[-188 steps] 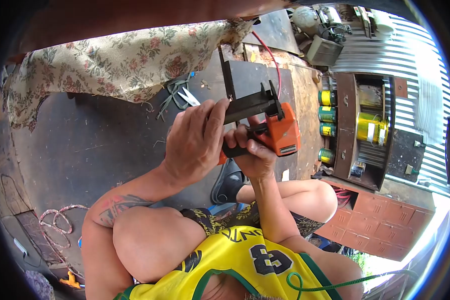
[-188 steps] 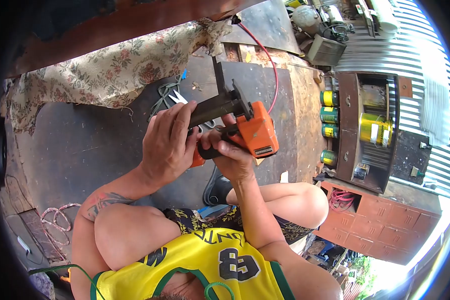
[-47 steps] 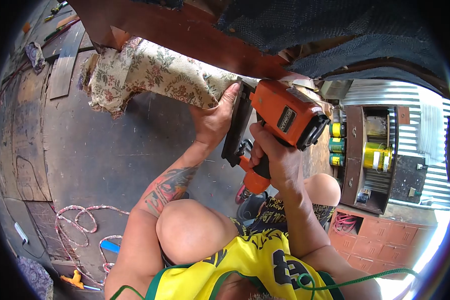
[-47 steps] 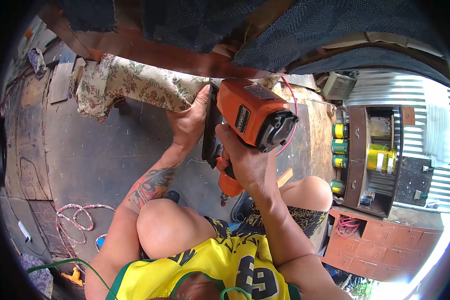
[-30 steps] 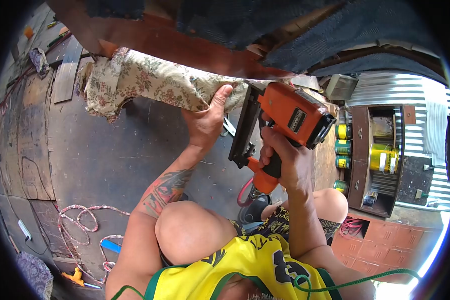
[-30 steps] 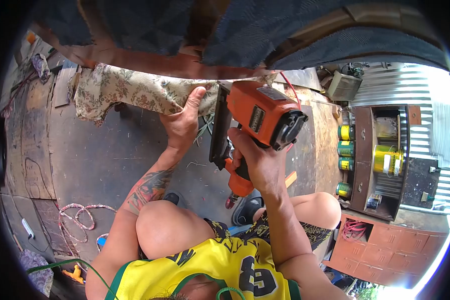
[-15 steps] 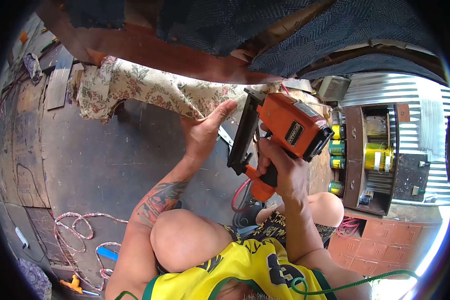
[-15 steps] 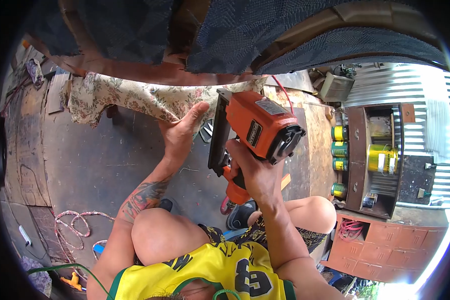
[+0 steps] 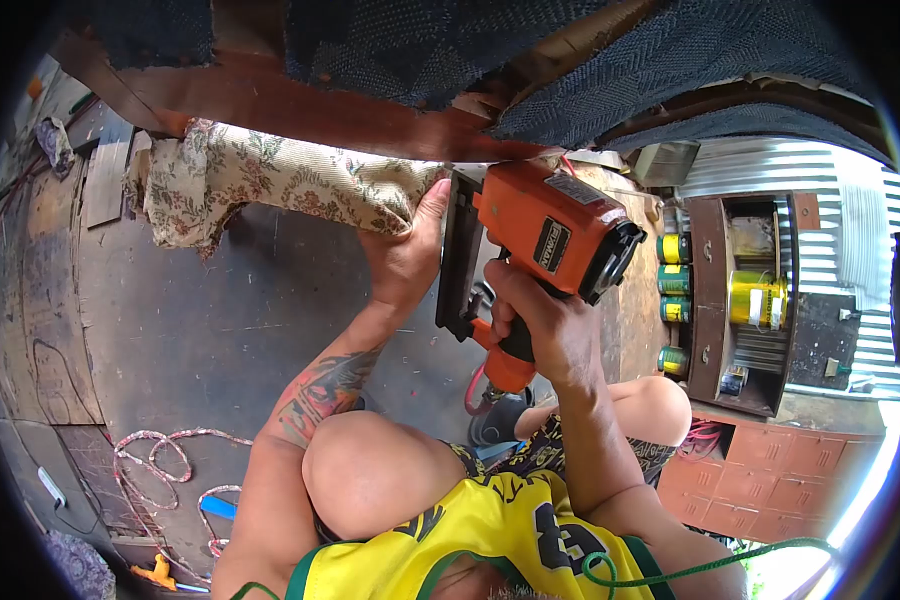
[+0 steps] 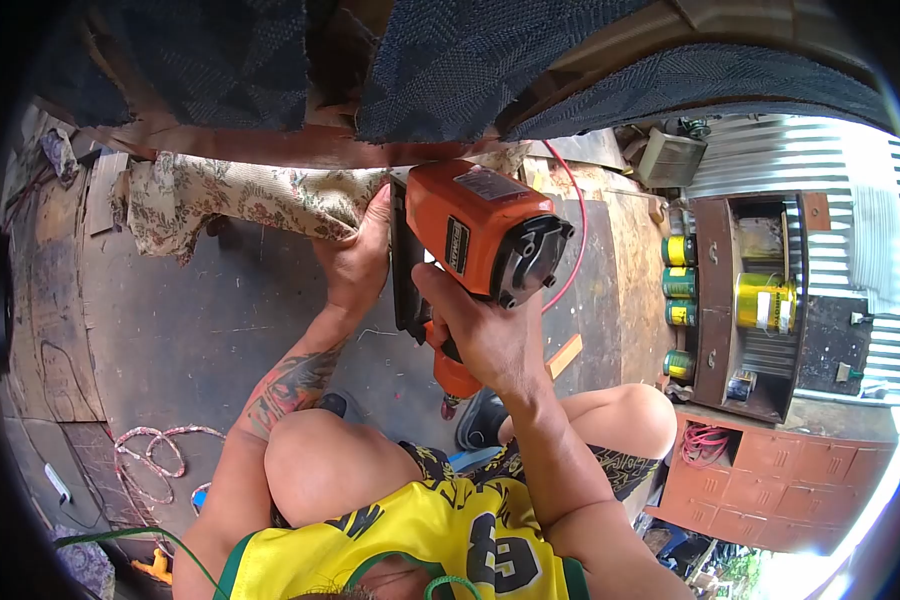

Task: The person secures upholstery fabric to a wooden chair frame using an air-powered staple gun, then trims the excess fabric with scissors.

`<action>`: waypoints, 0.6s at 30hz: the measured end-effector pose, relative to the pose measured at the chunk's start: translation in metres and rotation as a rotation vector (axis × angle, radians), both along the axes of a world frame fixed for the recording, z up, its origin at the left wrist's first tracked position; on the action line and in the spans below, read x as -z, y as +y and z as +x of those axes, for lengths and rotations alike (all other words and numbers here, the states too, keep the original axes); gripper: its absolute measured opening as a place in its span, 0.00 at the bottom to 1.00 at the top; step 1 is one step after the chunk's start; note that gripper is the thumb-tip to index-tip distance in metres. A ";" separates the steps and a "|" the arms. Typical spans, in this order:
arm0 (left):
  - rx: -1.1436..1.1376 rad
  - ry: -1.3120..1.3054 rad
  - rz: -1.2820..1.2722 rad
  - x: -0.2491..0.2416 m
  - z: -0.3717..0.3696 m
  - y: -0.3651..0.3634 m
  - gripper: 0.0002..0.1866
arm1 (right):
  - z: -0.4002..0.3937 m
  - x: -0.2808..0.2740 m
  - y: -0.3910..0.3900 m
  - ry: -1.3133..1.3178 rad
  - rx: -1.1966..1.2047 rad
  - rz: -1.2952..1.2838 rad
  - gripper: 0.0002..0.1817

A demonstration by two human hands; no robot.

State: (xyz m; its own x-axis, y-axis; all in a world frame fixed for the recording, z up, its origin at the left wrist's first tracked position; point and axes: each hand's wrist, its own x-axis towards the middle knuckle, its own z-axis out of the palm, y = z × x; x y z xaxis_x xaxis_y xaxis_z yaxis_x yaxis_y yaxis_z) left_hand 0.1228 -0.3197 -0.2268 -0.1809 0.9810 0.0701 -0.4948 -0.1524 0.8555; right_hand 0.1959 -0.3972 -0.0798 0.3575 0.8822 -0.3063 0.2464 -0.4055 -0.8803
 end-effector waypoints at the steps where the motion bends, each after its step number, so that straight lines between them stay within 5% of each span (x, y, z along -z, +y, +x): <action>1: 0.001 -0.001 -0.002 0.000 0.000 0.001 0.10 | 0.000 0.001 0.000 -0.004 -0.007 -0.011 0.06; 18: -0.012 0.041 0.028 0.003 -0.003 0.004 0.09 | -0.008 0.007 0.004 0.064 0.085 0.038 0.05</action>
